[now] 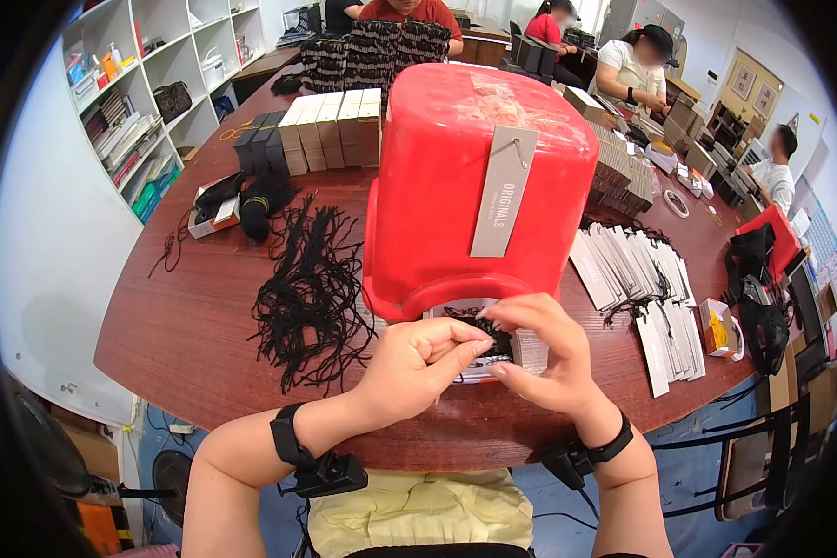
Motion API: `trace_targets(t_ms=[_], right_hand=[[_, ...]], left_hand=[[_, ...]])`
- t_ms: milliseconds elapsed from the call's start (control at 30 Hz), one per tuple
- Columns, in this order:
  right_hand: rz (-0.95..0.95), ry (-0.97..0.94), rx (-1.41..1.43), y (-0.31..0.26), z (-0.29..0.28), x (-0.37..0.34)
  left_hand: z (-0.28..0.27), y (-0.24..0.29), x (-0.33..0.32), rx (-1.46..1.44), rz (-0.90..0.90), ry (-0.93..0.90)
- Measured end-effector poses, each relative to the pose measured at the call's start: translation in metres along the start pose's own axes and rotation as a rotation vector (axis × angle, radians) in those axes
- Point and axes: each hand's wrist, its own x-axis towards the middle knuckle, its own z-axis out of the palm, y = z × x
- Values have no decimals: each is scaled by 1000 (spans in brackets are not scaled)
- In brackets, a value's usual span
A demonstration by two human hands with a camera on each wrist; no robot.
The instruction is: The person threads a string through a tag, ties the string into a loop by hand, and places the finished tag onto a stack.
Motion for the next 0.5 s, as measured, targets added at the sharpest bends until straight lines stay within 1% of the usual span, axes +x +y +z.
trace_targets(t_ms=[67,100,167,200,267,333,367,500], right_hand=[[-178,-153,-270,8,-3,-2],[-147,-133,-267,6,-2,-3],[-129,-114,-294,6,-3,-4],[-111,-94,-320,6,-3,-4],[-110,-102,-339,5,-3,-2],[-106,-107,-358,2,-3,-1],[-73,-104,-353,0,-4,0],[-12,-132,-296,1,-12,1]], left_hand=[[1,0,0,-11,-41,-28],[1,0,0,-11,-41,-28],[2,-1,3,12,39,21],[0,-1,4,12,41,23],[-3,-1,5,198,159,53],[-4,3,5,222,191,64],[-5,5,5,243,221,74],[-7,8,5,236,196,78]])
